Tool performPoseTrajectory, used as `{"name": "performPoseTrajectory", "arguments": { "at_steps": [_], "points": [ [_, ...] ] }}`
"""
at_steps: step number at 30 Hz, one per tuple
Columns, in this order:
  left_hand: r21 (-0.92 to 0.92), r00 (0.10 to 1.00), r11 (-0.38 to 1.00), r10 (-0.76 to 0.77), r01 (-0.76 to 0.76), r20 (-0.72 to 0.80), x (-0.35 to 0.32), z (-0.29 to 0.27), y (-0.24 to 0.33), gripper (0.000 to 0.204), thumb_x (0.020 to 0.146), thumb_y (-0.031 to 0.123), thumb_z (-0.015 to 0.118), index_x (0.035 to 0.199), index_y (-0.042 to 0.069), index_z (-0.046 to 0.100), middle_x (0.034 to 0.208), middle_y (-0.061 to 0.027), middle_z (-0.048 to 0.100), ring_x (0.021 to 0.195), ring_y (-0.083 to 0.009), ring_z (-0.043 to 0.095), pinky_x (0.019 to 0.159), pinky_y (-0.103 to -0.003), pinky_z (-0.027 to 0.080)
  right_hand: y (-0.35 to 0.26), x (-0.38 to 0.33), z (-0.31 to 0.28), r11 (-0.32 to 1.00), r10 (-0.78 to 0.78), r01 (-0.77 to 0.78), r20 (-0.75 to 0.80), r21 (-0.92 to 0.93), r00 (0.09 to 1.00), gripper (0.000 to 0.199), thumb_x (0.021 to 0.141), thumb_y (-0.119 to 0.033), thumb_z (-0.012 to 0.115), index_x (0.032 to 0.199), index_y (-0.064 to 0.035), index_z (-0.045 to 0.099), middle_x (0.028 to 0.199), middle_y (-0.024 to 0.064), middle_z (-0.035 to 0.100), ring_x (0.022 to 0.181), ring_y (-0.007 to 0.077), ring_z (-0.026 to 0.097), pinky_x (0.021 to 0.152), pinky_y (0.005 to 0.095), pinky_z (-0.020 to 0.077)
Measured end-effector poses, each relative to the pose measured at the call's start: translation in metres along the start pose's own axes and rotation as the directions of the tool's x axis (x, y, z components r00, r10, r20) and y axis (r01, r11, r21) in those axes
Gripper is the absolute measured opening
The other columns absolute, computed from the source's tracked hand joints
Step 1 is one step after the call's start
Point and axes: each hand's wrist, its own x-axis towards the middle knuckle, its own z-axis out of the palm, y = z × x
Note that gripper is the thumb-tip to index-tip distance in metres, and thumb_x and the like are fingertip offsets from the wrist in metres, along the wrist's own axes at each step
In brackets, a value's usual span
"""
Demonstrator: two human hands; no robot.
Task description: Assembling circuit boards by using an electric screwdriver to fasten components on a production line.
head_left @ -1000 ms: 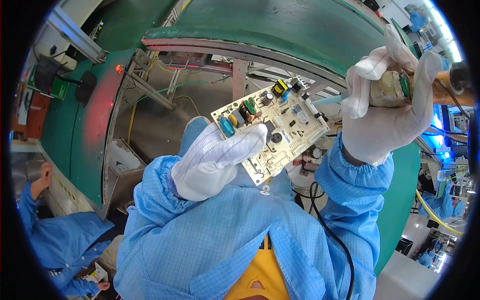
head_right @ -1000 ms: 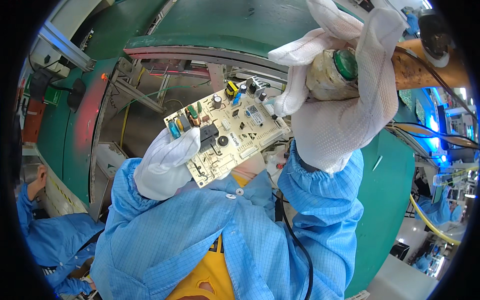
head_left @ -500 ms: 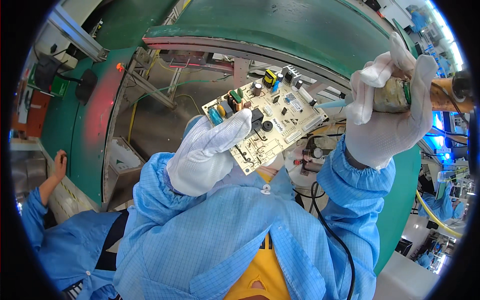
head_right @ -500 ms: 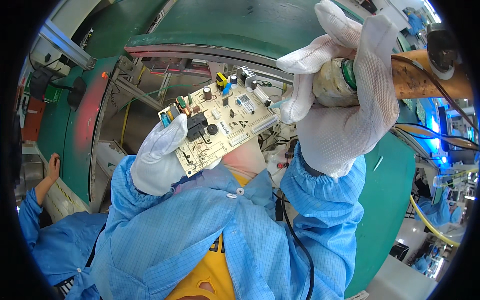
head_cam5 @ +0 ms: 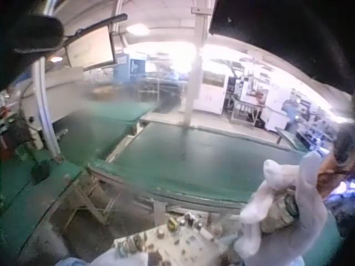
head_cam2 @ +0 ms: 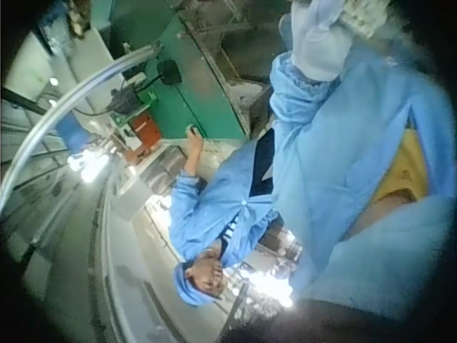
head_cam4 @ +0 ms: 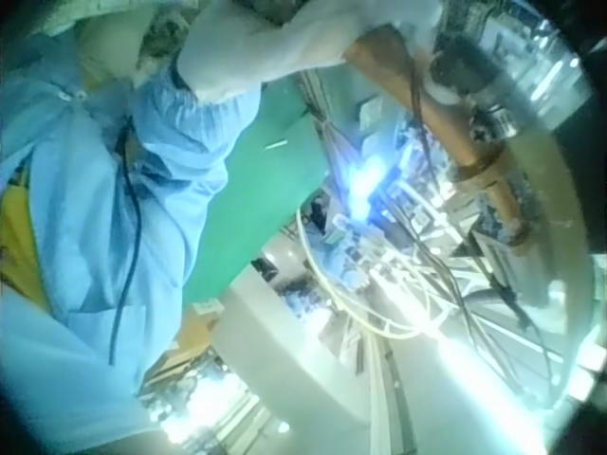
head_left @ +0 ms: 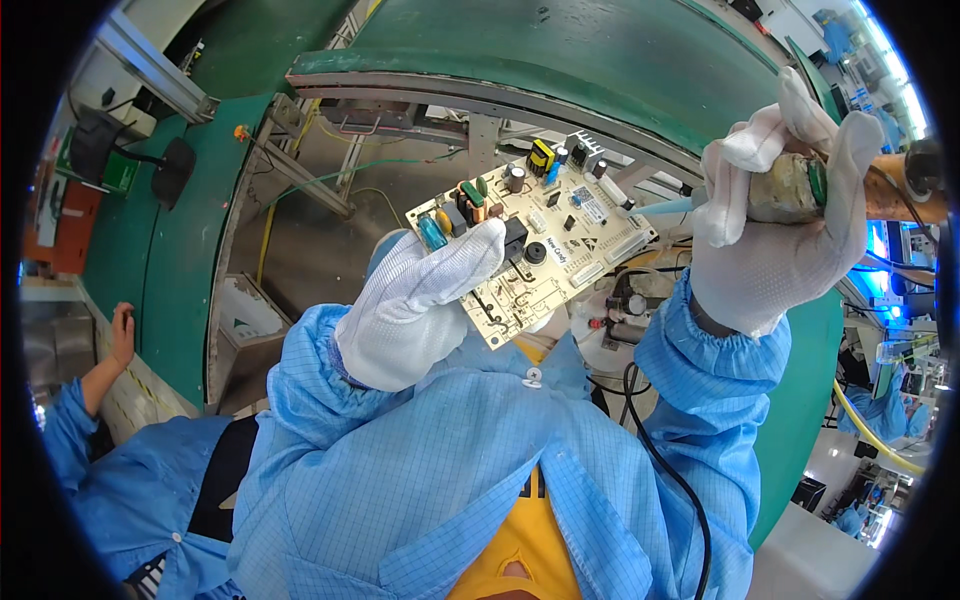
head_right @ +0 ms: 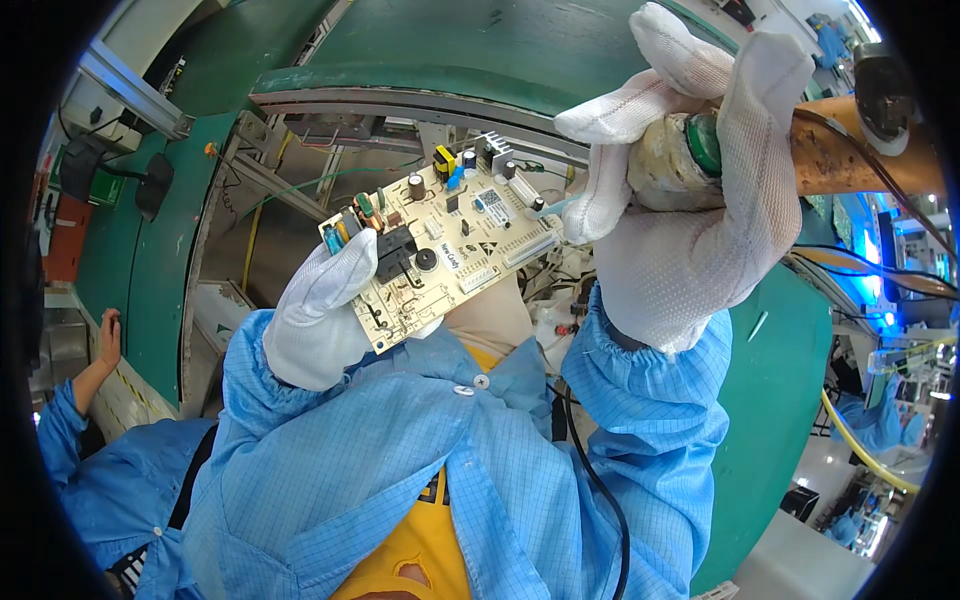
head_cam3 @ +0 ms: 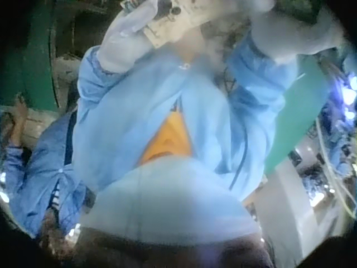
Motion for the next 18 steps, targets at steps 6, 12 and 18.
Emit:
{"name": "performPoseTrajectory", "arguments": {
  "at_steps": [6,12,18],
  "points": [
    [-0.209,1.0,0.978,-0.028,0.024,-0.013,0.003,0.002,0.001,0.045,0.098,0.016,0.053,0.135,-0.004,0.039,0.124,-0.0213,0.059,0.101,-0.0291,0.067,0.08,-0.036,0.062,0.004,-0.001,-0.008,0.973,0.132,-0.133,0.014,0.19,0.991,0.046,0.102,-0.027,0.032,0.11,0.0076,0.06,0.076,0.0155,0.062,0.054,0.0149,0.057,0.041,0.0244,0.0455],
    [-0.227,0.984,0.973,-0.077,0.039,-0.162,0.001,0.006,0.0,0.047,0.097,0.017,0.055,0.135,-0.003,0.039,0.122,-0.0235,0.059,0.099,-0.0338,0.067,0.074,-0.043,0.063,0.011,-0.001,-0.012,0.918,0.225,-0.221,0.026,0.331,0.974,0.046,0.101,-0.029,0.032,0.11,0.0073,0.06,0.076,0.0154,0.062,0.053,0.0147,0.057,0.041,0.0241,0.0455],
    [-0.232,0.996,0.97,-0.088,0.078,-0.031,-0.001,0.003,0.003,0.034,0.094,0.007,0.057,0.126,-0.004,0.051,0.12,-0.0175,0.062,0.103,-0.026,0.066,0.086,-0.037,0.058,0.023,0.004,-0.011,0.78,0.166,-0.221,0.147,0.585,0.975,0.048,0.101,-0.032,0.032,0.11,0.0067,0.06,0.073,0.0134,0.061,0.05,0.0138,0.053,0.039,0.0222,0.0394]
  ]
}}
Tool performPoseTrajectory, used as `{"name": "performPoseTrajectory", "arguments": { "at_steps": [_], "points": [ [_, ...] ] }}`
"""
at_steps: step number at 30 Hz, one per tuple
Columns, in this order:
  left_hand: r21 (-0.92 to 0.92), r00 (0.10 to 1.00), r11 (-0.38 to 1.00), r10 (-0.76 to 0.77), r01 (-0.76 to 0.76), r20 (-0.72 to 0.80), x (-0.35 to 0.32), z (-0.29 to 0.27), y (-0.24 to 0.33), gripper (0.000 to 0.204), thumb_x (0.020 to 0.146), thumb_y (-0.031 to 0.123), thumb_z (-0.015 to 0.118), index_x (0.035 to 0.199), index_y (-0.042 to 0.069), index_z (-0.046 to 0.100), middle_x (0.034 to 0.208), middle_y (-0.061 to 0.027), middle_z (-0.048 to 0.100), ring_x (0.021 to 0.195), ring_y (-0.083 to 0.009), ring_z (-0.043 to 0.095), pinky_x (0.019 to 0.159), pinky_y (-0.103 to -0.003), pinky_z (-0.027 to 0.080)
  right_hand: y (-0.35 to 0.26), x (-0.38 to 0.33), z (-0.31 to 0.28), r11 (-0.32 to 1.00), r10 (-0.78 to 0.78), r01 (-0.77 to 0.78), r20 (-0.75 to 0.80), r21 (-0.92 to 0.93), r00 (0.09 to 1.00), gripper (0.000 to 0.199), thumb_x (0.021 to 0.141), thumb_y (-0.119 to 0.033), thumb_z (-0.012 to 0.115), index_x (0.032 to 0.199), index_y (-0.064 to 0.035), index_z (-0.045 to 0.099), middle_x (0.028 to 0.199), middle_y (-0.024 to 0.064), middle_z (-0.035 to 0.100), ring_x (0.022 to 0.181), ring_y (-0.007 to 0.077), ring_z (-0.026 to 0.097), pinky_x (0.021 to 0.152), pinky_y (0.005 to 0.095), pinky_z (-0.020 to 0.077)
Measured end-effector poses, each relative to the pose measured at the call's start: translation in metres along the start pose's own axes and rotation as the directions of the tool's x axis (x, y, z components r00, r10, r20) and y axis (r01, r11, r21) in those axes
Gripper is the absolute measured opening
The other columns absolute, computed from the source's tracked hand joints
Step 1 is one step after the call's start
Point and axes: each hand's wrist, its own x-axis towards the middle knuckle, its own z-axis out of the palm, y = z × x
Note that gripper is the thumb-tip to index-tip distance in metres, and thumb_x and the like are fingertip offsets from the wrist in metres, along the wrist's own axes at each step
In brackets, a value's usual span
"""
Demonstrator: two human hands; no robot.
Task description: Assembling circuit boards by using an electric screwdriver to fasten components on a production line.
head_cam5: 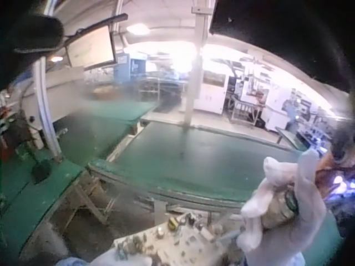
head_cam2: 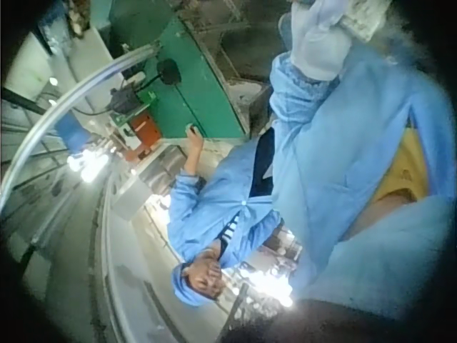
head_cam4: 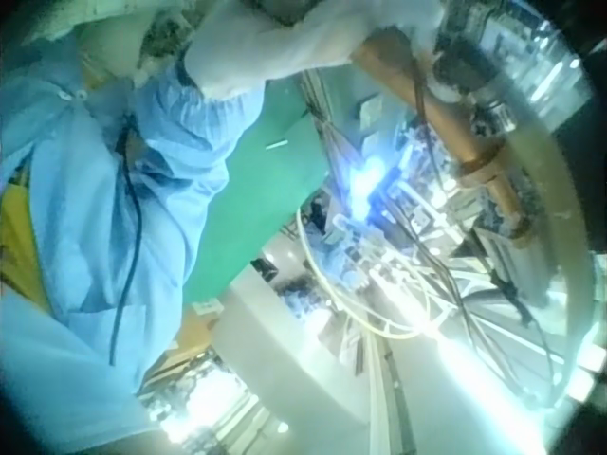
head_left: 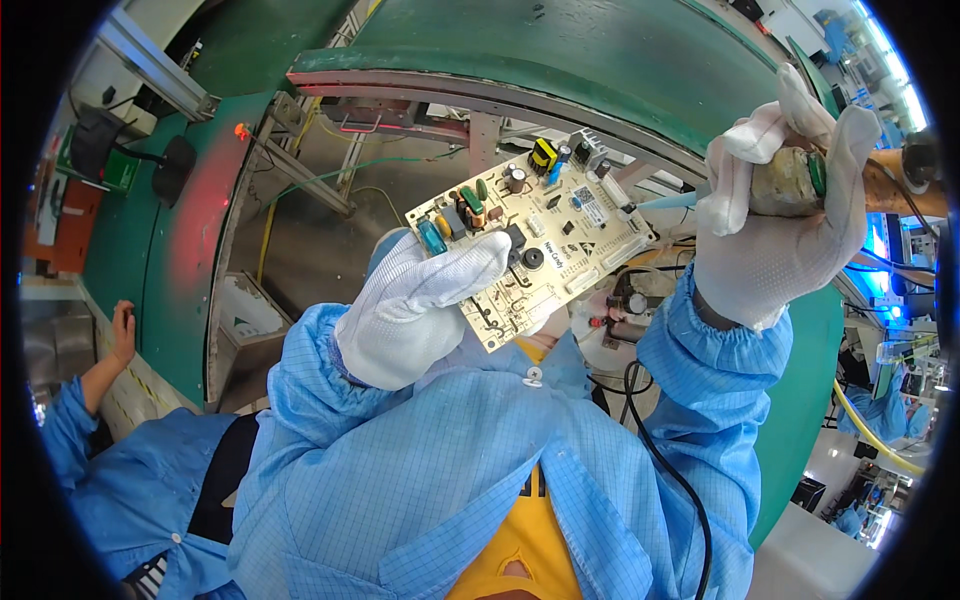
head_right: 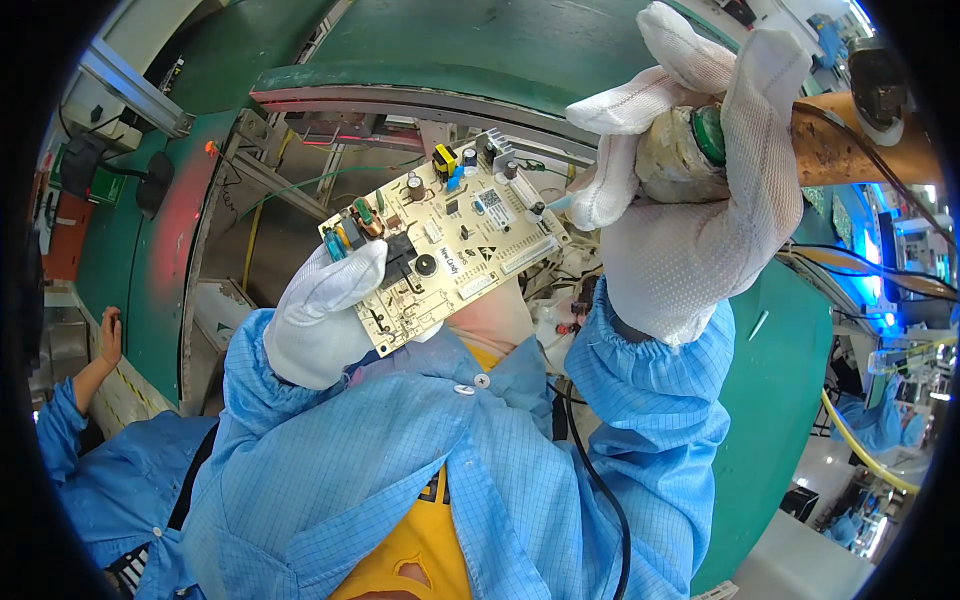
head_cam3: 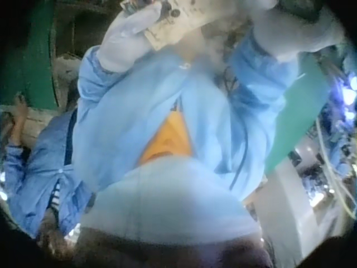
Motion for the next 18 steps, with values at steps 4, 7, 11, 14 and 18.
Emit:
{"name": "performPoseTrajectory", "arguments": {
  "at_steps": [4,7,11,14,18],
  "points": [
    [0.196,0.998,0.98,0.037,-0.025,-0.057,0.001,-0.019,-0.004,0.025,0.092,-0.001,0.057,0.117,-0.005,0.06,0.12,-0.0143,0.063,0.105,-0.0225,0.065,0.09,-0.035,0.054,0.004,0.007,-0.014,0.991,0.083,-0.086,0.034,0.105,0.996,0.049,0.098,-0.037,0.041,0.114,0.0061,0.057,0.077,0.0124,0.059,0.052,0.0135,0.052,0.042,0.0232,0.0379],
    [0.355,0.991,0.934,0.079,-0.037,-0.106,0.003,-0.028,0.0,0.023,0.091,-0.003,0.055,0.114,-0.006,0.061,0.119,-0.0137,0.064,0.106,-0.0217,0.064,0.09,-0.035,0.053,0.001,0.012,-0.025,0.965,0.152,-0.164,0.071,0.206,0.986,0.054,0.094,-0.042,0.05,0.118,0.0054,0.055,0.08,0.0114,0.058,0.055,0.0132,0.051,0.045,0.0242,0.0364],
    [0.529,0.973,0.846,0.17,-0.065,-0.153,0.003,-0.039,0.005,0.023,0.09,-0.001,0.058,0.112,-0.008,0.062,0.114,-0.0139,0.066,0.105,-0.0197,0.063,0.091,-0.03,0.05,0.005,0.009,-0.02,0.855,0.199,-0.212,0.079,0.474,0.977,0.064,0.09,-0.048,0.058,0.126,0.004,0.05,0.089,0.0084,0.053,0.067,0.0136,0.05,0.053,0.027,0.0358],
    [0.207,0.986,0.972,0.133,-0.11,-0.099,0.001,-0.045,0.013,0.031,0.085,0.003,0.067,0.113,-0.009,0.061,0.112,-0.0132,0.067,0.102,-0.0183,0.064,0.092,-0.028,0.048,0.026,0.006,-0.037,0.569,0.084,-0.31,0.322,0.761,0.943,0.079,0.085,-0.051,0.064,0.139,0.0004,0.039,0.099,0.0029,0.042,0.089,0.0159,0.045,0.068,0.0315,0.0336],
    [0.204,0.969,0.949,0.248,-0.24,-0.016,0.006,-0.057,0.037,0.036,0.085,0.007,0.068,0.118,-0.006,0.059,0.113,-0.0127,0.066,0.104,-0.0166,0.062,0.094,-0.03,0.048,0.036,0.015,-0.085,0.526,0.338,-0.547,0.43,0.652,0.837,0.064,0.096,-0.041,0.051,0.143,-0.0009,0.033,0.102,0.0066,0.048,0.088,0.0177,0.047,0.081,0.0331,0.041]
  ]
}}
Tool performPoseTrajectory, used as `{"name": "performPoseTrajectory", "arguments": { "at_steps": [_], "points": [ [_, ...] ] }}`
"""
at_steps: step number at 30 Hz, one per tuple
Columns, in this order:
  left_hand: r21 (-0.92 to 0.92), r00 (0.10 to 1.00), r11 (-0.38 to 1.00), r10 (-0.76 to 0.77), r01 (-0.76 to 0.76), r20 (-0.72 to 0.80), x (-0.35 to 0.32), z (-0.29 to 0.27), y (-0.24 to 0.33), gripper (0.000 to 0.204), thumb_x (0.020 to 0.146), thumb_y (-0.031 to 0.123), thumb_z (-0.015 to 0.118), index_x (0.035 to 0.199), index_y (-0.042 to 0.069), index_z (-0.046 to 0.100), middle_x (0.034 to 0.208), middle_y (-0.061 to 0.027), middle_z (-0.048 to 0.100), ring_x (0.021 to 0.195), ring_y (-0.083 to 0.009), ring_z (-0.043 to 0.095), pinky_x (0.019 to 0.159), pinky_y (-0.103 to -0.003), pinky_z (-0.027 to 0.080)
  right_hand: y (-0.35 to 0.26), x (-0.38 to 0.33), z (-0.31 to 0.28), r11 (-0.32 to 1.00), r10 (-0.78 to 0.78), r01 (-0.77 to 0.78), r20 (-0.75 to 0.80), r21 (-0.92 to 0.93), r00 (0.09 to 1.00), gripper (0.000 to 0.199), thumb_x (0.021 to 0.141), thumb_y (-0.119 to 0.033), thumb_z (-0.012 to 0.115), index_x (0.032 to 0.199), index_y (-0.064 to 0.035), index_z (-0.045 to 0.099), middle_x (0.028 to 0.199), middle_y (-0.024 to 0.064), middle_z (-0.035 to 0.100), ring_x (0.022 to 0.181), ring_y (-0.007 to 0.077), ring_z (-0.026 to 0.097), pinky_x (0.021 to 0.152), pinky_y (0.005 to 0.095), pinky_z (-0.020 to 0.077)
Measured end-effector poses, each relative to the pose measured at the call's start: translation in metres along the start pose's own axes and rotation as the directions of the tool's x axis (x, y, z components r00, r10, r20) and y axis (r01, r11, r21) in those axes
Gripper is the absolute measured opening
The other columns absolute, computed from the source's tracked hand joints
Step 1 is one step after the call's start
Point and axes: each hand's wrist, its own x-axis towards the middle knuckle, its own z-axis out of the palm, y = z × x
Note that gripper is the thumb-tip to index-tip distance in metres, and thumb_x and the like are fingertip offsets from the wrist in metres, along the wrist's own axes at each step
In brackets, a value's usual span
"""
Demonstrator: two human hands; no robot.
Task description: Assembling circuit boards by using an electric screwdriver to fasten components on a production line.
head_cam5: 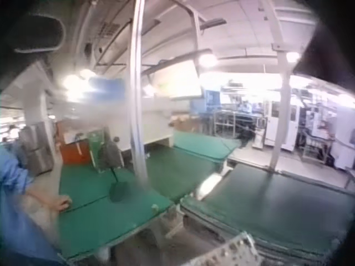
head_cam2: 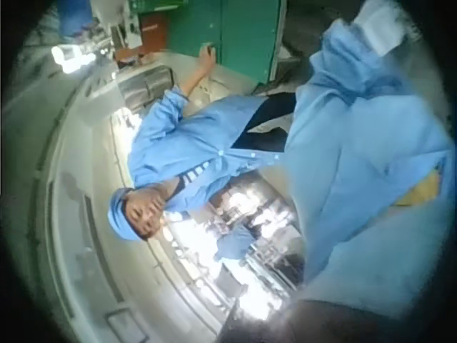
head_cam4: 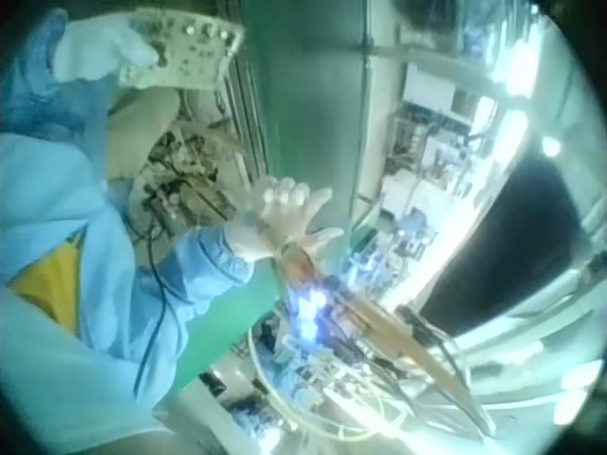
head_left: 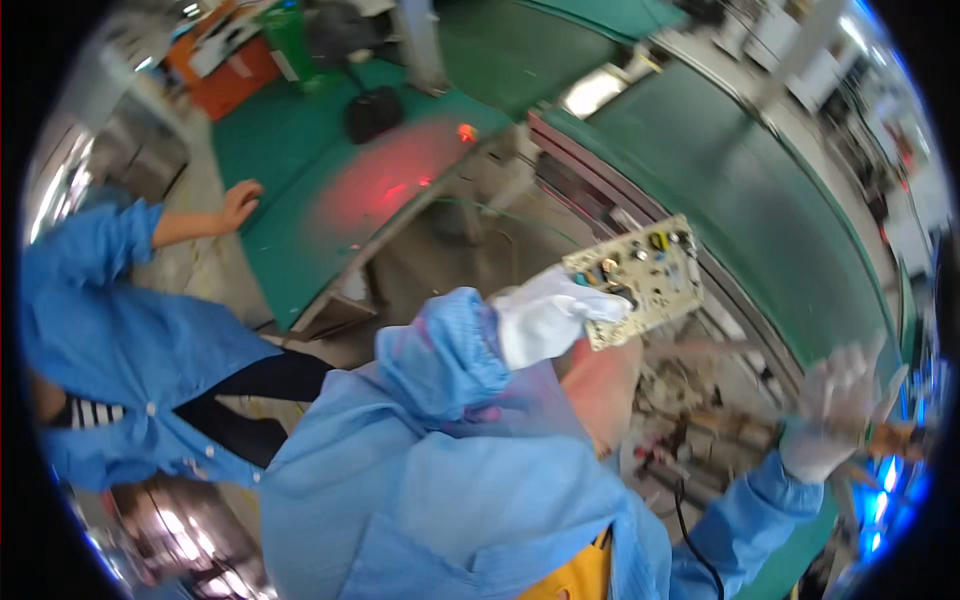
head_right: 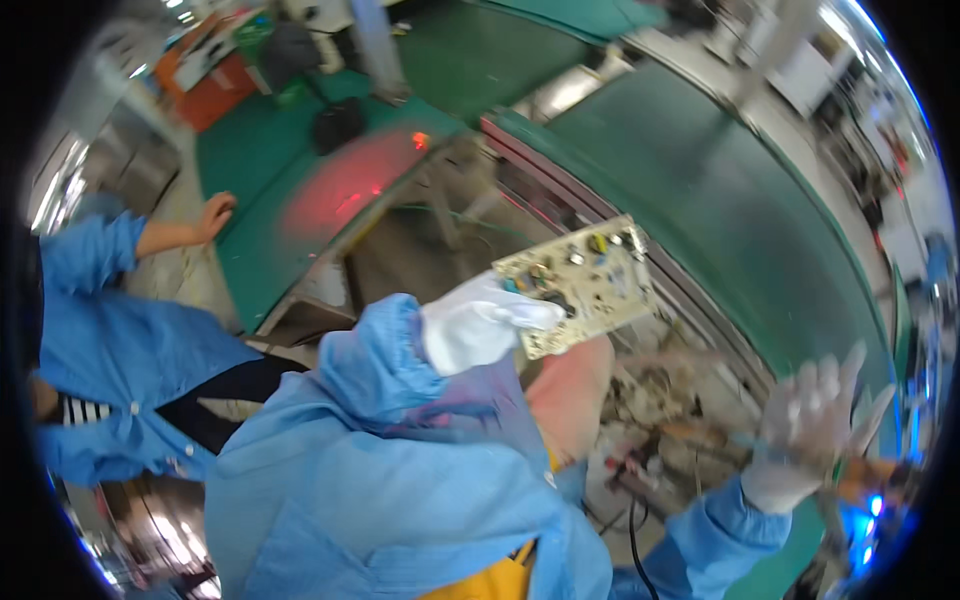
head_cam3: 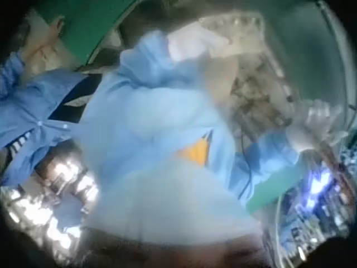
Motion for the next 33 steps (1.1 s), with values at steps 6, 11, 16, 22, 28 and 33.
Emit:
{"name": "performPoseTrajectory", "arguments": {
  "at_steps": [6,11,16,22,28,33],
  "points": [
    [0.061,0.983,0.981,0.184,-0.181,-0.029,0.025,-0.047,0.035,0.053,0.082,0.009,0.073,0.13,-0.002,0.053,0.119,-0.0111,0.065,0.112,-0.018,0.061,0.099,-0.033,0.046,0.013,0.016,-0.055,0.59,0.003,-0.266,-0.327,-0.763,0.945,0.052,0.103,-0.036,0.037,0.142,-0.0003,0.041,0.142,0.0173,0.046,0.127,0.0271,0.048,0.106,0.0414,0.037],
    [0.6,0.861,0.671,0.506,-0.436,0.06,0.054,-0.067,0.102,0.024,0.083,0.006,0.062,0.105,-0.003,0.069,0.096,-0.0111,0.072,0.094,-0.0134,0.065,0.088,-0.029,0.049,0.007,0.019,-0.136,-0.479,-0.287,-0.283,-0.157,-0.831,0.945,0.055,0.103,-0.039,0.04,0.141,0.0007,0.042,0.147,0.0178,0.04,0.135,0.0286,0.039,0.114,0.036,0.03],
    [0.602,0.742,0.657,0.653,-0.453,-0.154,0.103,-0.104,0.17,0.035,0.08,0.005,0.067,0.114,-0.001,0.064,0.103,-0.0096,0.071,0.088,-0.0147,0.066,0.08,-0.028,0.051,0.031,0.043,-0.145,-0.49,-0.206,-0.33,-0.261,-0.807,0.943,0.048,0.1,-0.028,0.046,0.139,0.0007,0.044,0.147,0.0184,0.04,0.134,0.031,0.04,0.113,0.0388,0.0313],
    [0.965,0.579,0.161,0.775,0.207,-0.253,0.159,-0.133,0.237,0.036,0.076,0.014,0.071,0.112,0.012,0.064,0.099,-0.009,0.071,0.09,-0.0273,0.067,0.083,-0.036,0.051,0.023,0.047,-0.056,-0.509,-0.134,-0.348,-0.327,-0.787,0.936,0.053,0.101,-0.039,0.045,0.13,0.0047,0.053,0.135,0.0236,0.052,0.125,0.0372,0.049,0.107,0.0394,0.0366],
    [0.666,0.502,-0.283,0.85,0.69,-0.159,0.178,-0.191,0.255,0.028,0.084,0.016,0.061,0.112,0.014,0.064,0.114,-0.0099,0.064,0.109,-0.0282,0.06,0.091,-0.039,0.05,0.022,0.05,-0.052,-0.497,-0.085,-0.338,-0.342,-0.8,0.936,0.053,0.1,-0.038,0.045,0.131,0.0039,0.052,0.137,0.0236,0.05,0.128,0.0358,0.046,0.11,0.0381,0.0337],
    [0.594,0.474,-0.347,0.878,0.726,-0.068,0.202,-0.17,0.246,0.027,0.084,0.012,0.059,0.109,0.005,0.065,0.118,-0.0141,0.061,0.11,-0.0282,0.057,0.09,-0.04,0.051,0.019,0.055,-0.055,-0.468,-0.063,-0.304,-0.311,-0.83,0.948,0.052,0.1,-0.037,0.045,0.132,0.0039,0.052,0.138,0.0237,0.049,0.129,0.0359,0.045,0.11,0.0378,0.0325]
  ]
}}
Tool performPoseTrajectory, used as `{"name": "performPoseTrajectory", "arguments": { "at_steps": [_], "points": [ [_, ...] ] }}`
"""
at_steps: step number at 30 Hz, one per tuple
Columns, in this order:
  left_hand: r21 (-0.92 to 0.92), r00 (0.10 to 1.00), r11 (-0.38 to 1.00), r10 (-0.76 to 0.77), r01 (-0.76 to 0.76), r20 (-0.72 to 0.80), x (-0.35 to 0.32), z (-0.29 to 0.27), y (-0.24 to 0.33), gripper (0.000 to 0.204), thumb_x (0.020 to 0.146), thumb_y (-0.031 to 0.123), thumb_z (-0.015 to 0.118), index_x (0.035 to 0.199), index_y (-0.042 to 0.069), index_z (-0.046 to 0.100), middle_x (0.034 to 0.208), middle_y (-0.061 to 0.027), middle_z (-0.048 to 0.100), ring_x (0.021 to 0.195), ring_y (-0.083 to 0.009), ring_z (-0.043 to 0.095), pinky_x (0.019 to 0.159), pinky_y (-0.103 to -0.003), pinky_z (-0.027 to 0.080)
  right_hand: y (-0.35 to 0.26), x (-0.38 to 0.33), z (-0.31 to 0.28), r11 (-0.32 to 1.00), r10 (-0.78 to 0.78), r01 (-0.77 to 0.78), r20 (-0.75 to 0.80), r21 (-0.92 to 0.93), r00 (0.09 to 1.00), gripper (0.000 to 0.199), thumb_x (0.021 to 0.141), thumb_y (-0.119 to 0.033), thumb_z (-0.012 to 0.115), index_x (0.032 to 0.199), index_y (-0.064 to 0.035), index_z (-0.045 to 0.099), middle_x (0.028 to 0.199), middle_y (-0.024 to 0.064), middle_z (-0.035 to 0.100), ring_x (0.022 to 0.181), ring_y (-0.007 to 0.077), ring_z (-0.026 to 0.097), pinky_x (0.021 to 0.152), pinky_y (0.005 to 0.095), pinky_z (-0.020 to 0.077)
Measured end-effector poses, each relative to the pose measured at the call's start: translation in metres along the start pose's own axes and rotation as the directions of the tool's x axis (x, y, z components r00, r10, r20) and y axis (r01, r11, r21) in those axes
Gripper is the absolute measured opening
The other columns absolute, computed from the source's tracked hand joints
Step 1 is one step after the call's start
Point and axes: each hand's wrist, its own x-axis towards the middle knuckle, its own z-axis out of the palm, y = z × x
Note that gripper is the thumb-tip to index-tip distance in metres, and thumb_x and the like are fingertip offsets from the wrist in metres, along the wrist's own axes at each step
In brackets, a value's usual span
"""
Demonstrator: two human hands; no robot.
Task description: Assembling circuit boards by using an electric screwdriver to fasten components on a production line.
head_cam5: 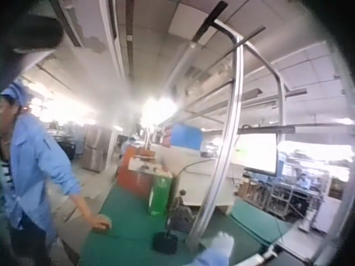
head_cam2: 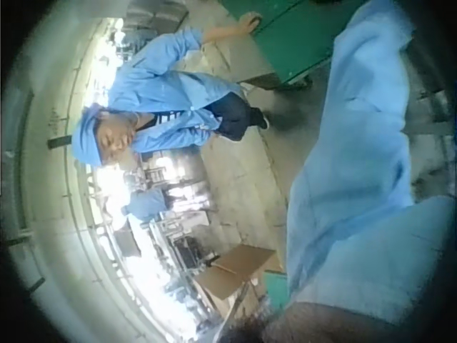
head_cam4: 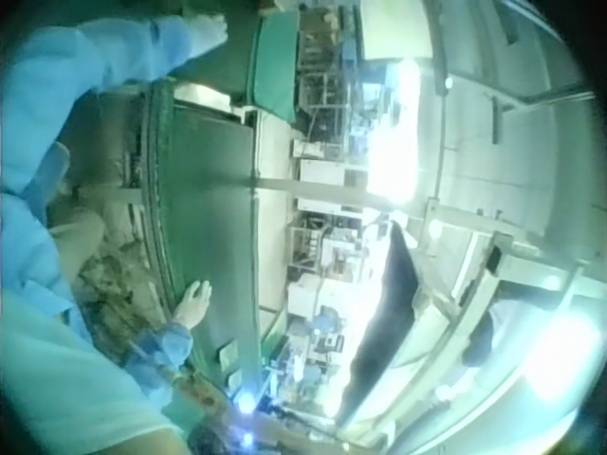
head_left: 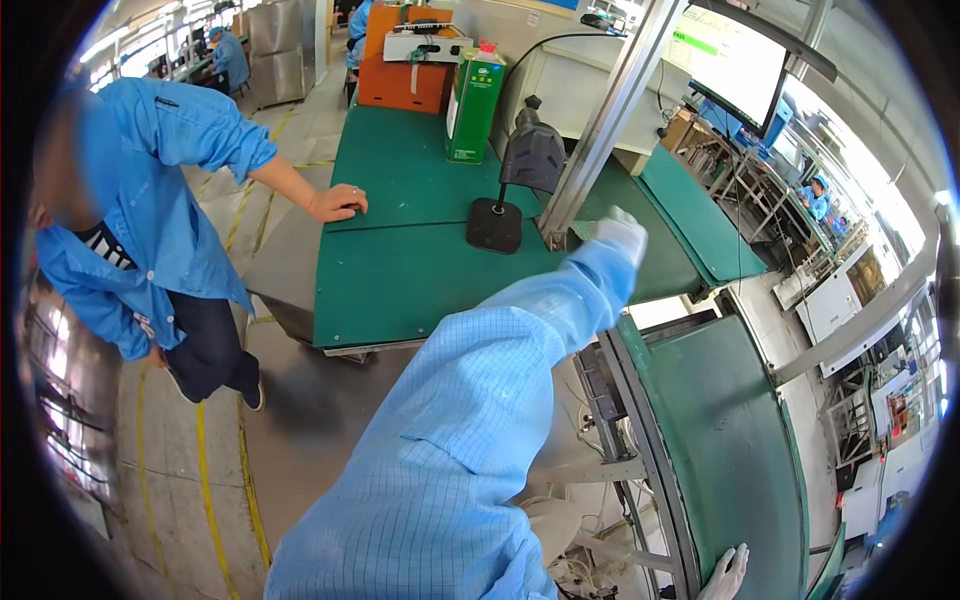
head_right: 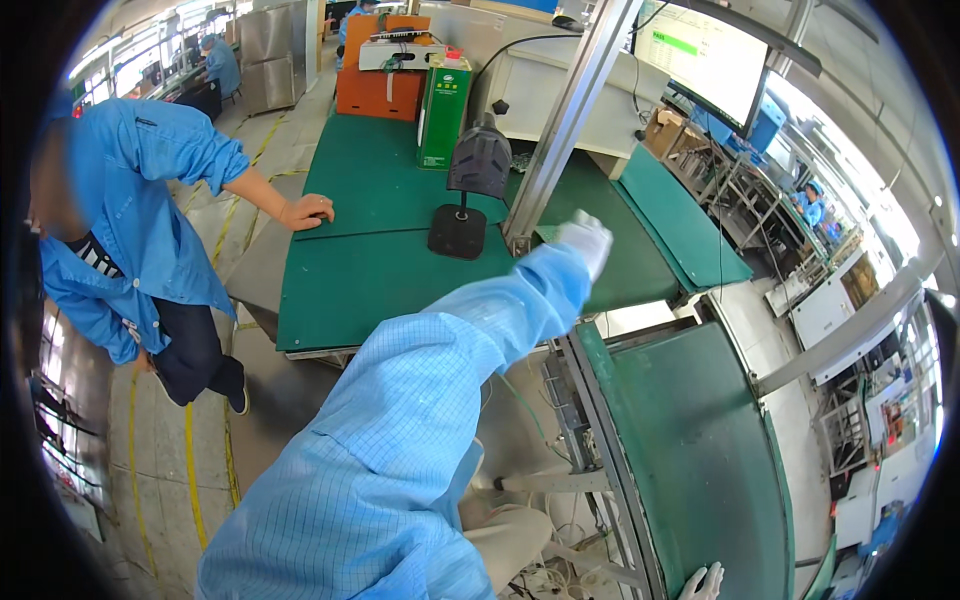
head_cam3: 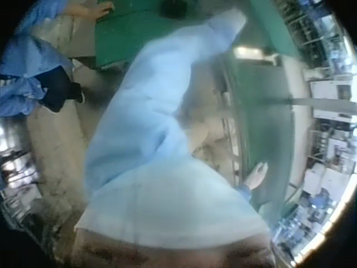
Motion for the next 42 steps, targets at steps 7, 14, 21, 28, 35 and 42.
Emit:
{"name": "performPoseTrajectory", "arguments": {
  "at_steps": [7,14,21,28,35,42],
  "points": [
    [-0.681,0.742,0.439,0.629,-0.586,-0.233,-0.174,-0.064,0.205,0.042,0.073,0.033,0.067,0.104,0.006,0.06,0.105,-0.0115,0.057,0.1,-0.0305,0.054,0.077,-0.043,0.05,0.012,-0.012,0.002,0.999,0.031,-0.031,-0.021,0.012,0.999,0.052,0.1,-0.037,0.045,0.133,0.0033,0.051,0.139,0.0235,0.048,0.128,0.0359,0.045,0.109,0.0383,0.0327],
    [-0.491,0.721,0.556,0.645,-0.671,-0.254,-0.259,-0.063,0.254,0.062,0.089,0.054,0.052,0.123,0.003,0.058,0.107,-0.0132,0.058,0.116,-0.0284,0.052,0.077,-0.037,0.048,0.192,0.029,0.01,0.837,-0.28,0.242,-0.005,-0.49,0.96,0.052,0.097,-0.043,0.048,0.126,-0.0007,0.058,0.129,0.0213,0.056,0.118,0.0334,0.053,0.101,0.0408,0.0399],
    [-0.424,0.666,0.574,0.74,-0.701,-0.098,-0.26,-0.074,0.255,0.059,0.093,0.051,0.048,0.126,0.002,0.055,0.119,-0.0132,0.056,0.124,-0.0277,0.049,0.084,-0.035,0.049,0.261,0.016,-0.028,0.216,0.0,0.161,0.165,-0.963,0.986,0.048,0.087,-0.05,0.055,0.114,-0.0117,0.065,0.107,0.0163,0.066,0.092,0.0341,0.063,0.076,0.05,0.0505],
    [-0.413,0.648,0.565,0.756,-0.715,-0.089,-0.259,-0.075,0.258,0.054,0.093,0.05,0.048,0.116,0.003,0.059,0.107,-0.01,0.058,0.116,-0.0258,0.053,0.074,-0.035,0.048,0.395,-0.007,0.011,0.37,-0.128,-0.228,-0.292,-0.901,0.948,0.043,0.094,-0.038,0.048,0.13,-0.0152,0.056,0.129,0.0102,0.06,0.109,0.0291,0.063,0.085,0.0433,0.0524],
    [-0.416,0.645,0.571,0.763,-0.708,-0.052,-0.258,-0.074,0.254,0.05,0.093,0.05,0.049,0.108,0.004,0.061,0.099,-0.0075,0.058,0.109,-0.0231,0.055,0.068,-0.033,0.047,0.328,-0.012,-0.032,0.906,-0.408,0.309,-0.403,-0.288,0.819,0.049,0.093,-0.043,0.049,0.133,-0.0153,0.053,0.126,0.0131,0.061,0.108,0.0306,0.063,0.089,0.0427,0.0504],
    [-0.342,0.651,0.58,0.745,-0.739,-0.143,-0.268,-0.066,0.261,0.046,0.093,0.049,0.049,0.101,0.005,0.062,0.096,-0.0059,0.058,0.098,-0.0209,0.055,0.066,-0.032,0.047,0.37,0.04,-0.01,0.654,0.505,-0.519,-0.194,-0.55,0.841,0.055,0.092,-0.047,0.05,0.14,-0.0187,0.046,0.125,0.0131,0.063,0.119,0.0286,0.057,0.102,0.0404,0.0422]
  ]
}}
